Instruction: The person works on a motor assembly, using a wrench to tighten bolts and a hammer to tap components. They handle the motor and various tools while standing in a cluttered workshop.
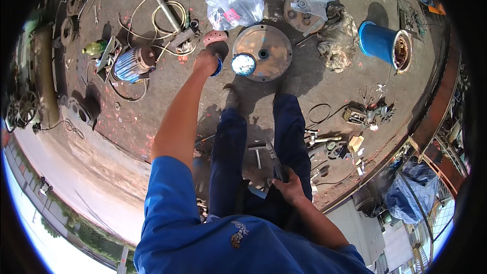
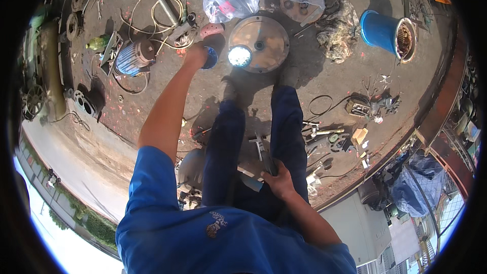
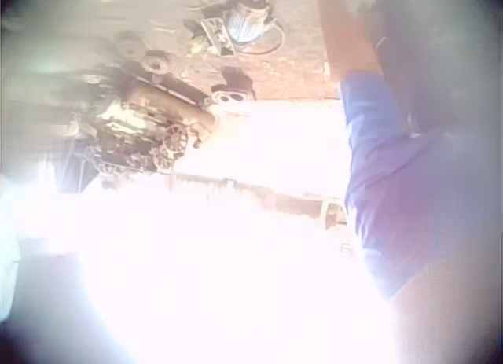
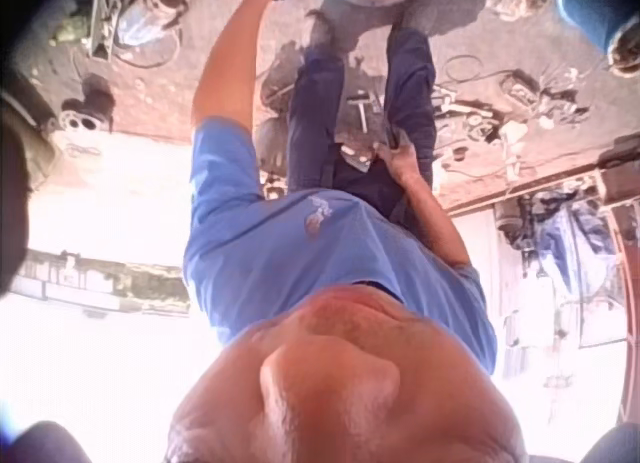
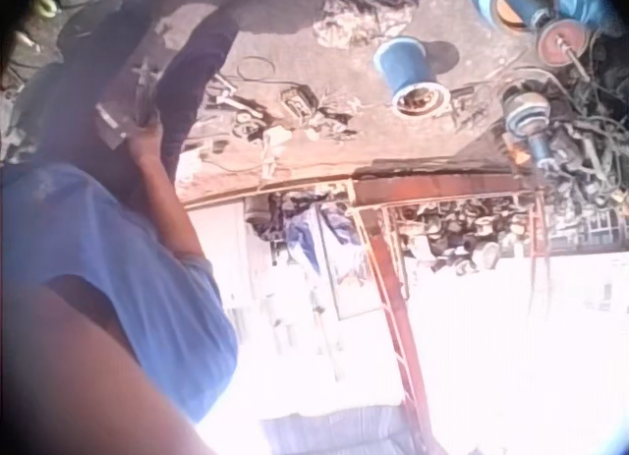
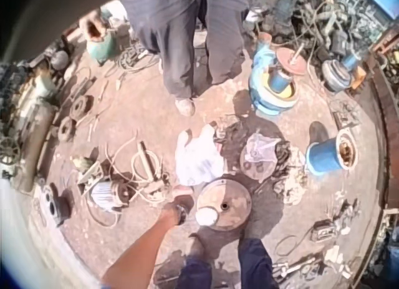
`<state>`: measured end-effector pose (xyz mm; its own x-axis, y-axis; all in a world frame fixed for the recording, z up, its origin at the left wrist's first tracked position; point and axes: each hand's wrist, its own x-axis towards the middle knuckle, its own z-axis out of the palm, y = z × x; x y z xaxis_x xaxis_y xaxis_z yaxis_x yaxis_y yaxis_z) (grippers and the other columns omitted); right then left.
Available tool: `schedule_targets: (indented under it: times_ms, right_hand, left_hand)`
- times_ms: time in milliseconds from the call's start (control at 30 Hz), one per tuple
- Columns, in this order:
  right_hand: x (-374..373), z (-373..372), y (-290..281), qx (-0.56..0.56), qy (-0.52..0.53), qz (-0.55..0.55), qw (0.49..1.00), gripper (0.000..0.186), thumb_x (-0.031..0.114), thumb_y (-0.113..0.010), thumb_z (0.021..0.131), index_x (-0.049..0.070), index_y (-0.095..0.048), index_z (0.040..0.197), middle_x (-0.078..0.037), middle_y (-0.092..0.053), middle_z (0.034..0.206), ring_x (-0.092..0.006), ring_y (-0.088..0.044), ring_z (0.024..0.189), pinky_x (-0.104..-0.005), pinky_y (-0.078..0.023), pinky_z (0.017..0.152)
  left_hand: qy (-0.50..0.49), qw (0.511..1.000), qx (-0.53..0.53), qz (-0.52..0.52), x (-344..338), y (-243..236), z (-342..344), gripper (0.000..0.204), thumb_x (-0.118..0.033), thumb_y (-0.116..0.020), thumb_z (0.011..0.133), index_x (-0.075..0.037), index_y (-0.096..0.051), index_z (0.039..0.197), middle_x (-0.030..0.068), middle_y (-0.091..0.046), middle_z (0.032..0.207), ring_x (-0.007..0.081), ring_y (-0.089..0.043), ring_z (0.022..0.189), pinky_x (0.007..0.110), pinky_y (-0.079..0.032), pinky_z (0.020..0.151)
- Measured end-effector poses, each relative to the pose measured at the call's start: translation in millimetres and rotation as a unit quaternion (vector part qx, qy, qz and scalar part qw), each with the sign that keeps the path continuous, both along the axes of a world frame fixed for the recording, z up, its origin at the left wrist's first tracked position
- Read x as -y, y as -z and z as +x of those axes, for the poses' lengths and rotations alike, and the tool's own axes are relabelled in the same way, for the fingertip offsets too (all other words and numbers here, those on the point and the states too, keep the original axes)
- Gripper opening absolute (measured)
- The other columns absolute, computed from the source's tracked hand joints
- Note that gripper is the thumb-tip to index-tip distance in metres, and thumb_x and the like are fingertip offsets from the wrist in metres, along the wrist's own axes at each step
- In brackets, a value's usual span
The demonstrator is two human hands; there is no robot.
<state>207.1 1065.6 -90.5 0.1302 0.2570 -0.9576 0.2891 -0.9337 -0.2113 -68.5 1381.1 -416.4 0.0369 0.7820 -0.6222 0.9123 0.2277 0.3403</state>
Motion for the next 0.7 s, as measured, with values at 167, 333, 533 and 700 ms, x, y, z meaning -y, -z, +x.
schedule_targets:
  times_ms: [167, 333, 533, 700]
  right_hand:
    - [-28, 2, 105, 0.002, 0.02, -0.024, 1.0, 0.062, 0.027, -0.075, 0.081, -0.001, -0.054, 0.133, -0.022, -0.068, 0.114, -0.0319, -0.067, 0.109, -0.0382, -0.051, 0.095]
    - [-57, 32, 185, 0.0, -0.033, 0.052, 0.998, 0.062, 0.032, -0.074, 0.083, -0.001, -0.052, 0.13, -0.024, -0.068, 0.108, -0.038, -0.067, 0.105, -0.042, -0.051, 0.092]
    - [-120, 52, 186, -0.104, 0.033, -0.059, 0.992, 0.063, 0.036, -0.071, 0.085, 0.0, -0.05, 0.132, -0.027, -0.066, 0.11, -0.0377, -0.066, 0.105, -0.042, -0.051, 0.089]
    - [-143, 72, 182, -0.145, 0.034, -0.039, 0.988, 0.071, 0.042, -0.072, 0.083, 0.001, -0.048, 0.136, -0.027, -0.065, 0.111, -0.0385, -0.065, 0.107, -0.0428, -0.05, 0.092]
  left_hand:
    - [-0.013, 0.997, -0.001, 0.075, -72, 74, 51, 0.036, -0.026, -0.059, 0.088, -0.013, -0.067, 0.121, 0.0189, -0.062, 0.128, 0.0407, -0.059, 0.118, 0.045, -0.049, 0.099]
    - [0.045, 0.985, -0.095, 0.139, -166, 169, 70, 0.034, -0.018, -0.053, 0.086, -0.001, -0.065, 0.113, 0.0243, -0.065, 0.121, 0.038, -0.062, 0.116, 0.044, -0.051, 0.097]
    - [0.062, 0.989, -0.12, 0.061, -222, 206, 115, 0.039, -0.015, -0.051, 0.091, 0.001, -0.056, 0.126, 0.0218, -0.06, 0.13, 0.0409, -0.057, 0.121, 0.046, -0.045, 0.105]
    - [0.079, 0.979, -0.187, 0.003, -229, 231, 84, 0.05, -0.02, -0.057, 0.091, 0.009, -0.051, 0.131, 0.028, -0.058, 0.132, 0.0394, -0.058, 0.123, 0.043, -0.048, 0.104]
